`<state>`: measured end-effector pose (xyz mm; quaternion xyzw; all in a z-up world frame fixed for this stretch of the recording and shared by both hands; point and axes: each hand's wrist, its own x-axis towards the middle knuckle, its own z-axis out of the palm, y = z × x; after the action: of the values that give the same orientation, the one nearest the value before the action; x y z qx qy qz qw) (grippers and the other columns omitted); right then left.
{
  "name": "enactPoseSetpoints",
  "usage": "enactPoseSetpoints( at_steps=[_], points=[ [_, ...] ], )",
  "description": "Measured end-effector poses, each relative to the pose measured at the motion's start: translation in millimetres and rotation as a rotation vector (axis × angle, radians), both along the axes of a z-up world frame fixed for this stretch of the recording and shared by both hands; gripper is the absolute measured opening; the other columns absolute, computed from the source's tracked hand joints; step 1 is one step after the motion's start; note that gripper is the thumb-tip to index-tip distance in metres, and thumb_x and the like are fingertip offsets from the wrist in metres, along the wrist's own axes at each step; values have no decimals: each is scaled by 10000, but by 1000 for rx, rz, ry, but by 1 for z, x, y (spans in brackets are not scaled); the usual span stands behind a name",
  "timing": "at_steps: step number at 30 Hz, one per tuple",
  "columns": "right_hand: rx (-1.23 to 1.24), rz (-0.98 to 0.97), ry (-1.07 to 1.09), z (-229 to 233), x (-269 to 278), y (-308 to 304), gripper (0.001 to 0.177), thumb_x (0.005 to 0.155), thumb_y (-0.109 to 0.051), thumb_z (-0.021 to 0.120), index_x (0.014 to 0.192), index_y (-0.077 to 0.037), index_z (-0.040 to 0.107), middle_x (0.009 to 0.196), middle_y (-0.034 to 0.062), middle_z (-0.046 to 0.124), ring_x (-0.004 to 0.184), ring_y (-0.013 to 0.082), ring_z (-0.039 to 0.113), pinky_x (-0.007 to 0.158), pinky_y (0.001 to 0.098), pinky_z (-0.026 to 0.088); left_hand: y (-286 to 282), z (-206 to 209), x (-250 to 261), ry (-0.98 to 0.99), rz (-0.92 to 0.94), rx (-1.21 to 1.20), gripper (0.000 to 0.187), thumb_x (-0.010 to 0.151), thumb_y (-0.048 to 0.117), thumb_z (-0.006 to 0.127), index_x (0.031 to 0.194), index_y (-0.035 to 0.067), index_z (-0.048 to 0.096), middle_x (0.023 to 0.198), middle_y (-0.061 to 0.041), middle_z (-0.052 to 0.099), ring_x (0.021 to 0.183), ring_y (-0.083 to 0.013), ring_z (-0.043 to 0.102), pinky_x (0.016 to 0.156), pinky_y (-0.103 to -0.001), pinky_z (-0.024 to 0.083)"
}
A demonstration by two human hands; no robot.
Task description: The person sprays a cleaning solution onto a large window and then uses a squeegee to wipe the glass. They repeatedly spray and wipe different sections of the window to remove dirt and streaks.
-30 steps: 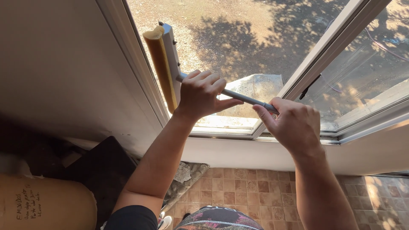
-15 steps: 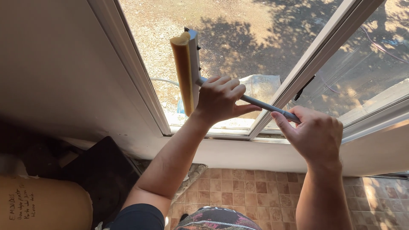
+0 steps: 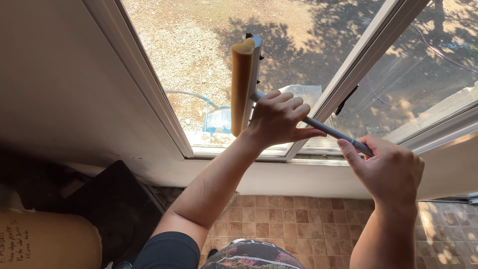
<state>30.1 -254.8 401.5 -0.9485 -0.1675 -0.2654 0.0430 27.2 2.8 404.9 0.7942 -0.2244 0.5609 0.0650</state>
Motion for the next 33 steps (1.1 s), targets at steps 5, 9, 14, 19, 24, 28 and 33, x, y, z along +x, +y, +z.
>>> enactPoseSetpoints(
  at_steps=[5, 9, 14, 19, 24, 28, 33],
  points=[
    [-1, -21, -25, -4, -1, -12, 454, 951, -666, 670, 737, -268, 630, 517, -39, 462, 557, 246, 541, 548, 362, 397, -11, 0, 5, -1, -27, -7, 581, 858, 677, 579, 667, 143, 456, 601, 8, 489, 545, -218, 519, 523, -346, 328],
    [-42, -71, -66, -7, -3, -29, 481, 980, -687, 682, 731, -283, 606, 521, -29, 459, 580, 251, 556, 551, 355, 399, -24, 3, 8, -4, -71, -16, 561, 818, 692, 622, 732, 140, 568, 585, 17, 530, 549, -203, 555, 528, -335, 367],
    [-11, -87, -75, -16, -3, -45, 450, 983, -685, 687, 777, -287, 648, 527, -56, 453, 584, 239, 533, 568, 354, 403, -38, 1, 16, -6, -145, -27, 601, 827, 677, 609, 634, 140, 419, 560, 10, 436, 521, -196, 479, 506, -324, 297],
    [-27, -117, -102, -22, -5, -62, 515, 987, -702, 704, 723, -271, 603, 491, -28, 361, 564, 250, 486, 563, 355, 386, -50, 2, 21, 19, -207, -26, 578, 838, 650, 601, 639, 136, 429, 553, 8, 430, 514, -199, 495, 501, -321, 311],
    [-42, -178, -98, -17, -11, -69, 533, 996, -739, 676, 740, -279, 594, 515, -14, 394, 585, 277, 515, 576, 378, 409, -62, 3, 27, 7, -241, -34, 581, 842, 655, 577, 643, 135, 413, 555, 12, 417, 514, -185, 466, 500, -318, 300],
    [-24, -179, -82, -14, -13, -76, 551, 1003, -707, 693, 710, -258, 566, 509, -18, 355, 560, 266, 443, 560, 373, 354, -71, 2, 32, 52, -274, -28, 548, 849, 639, 567, 660, 135, 464, 589, 13, 486, 541, -206, 520, 511, -326, 345],
    [-28, -227, -68, -17, -14, -86, 554, 1024, -707, 662, 709, -263, 561, 508, -10, 338, 554, 266, 448, 562, 380, 361, -82, 0, 38, 20, -289, -44, 551, 846, 643, 560, 645, 139, 465, 572, 5, 449, 516, -195, 495, 502, -324, 350]
  ],
)
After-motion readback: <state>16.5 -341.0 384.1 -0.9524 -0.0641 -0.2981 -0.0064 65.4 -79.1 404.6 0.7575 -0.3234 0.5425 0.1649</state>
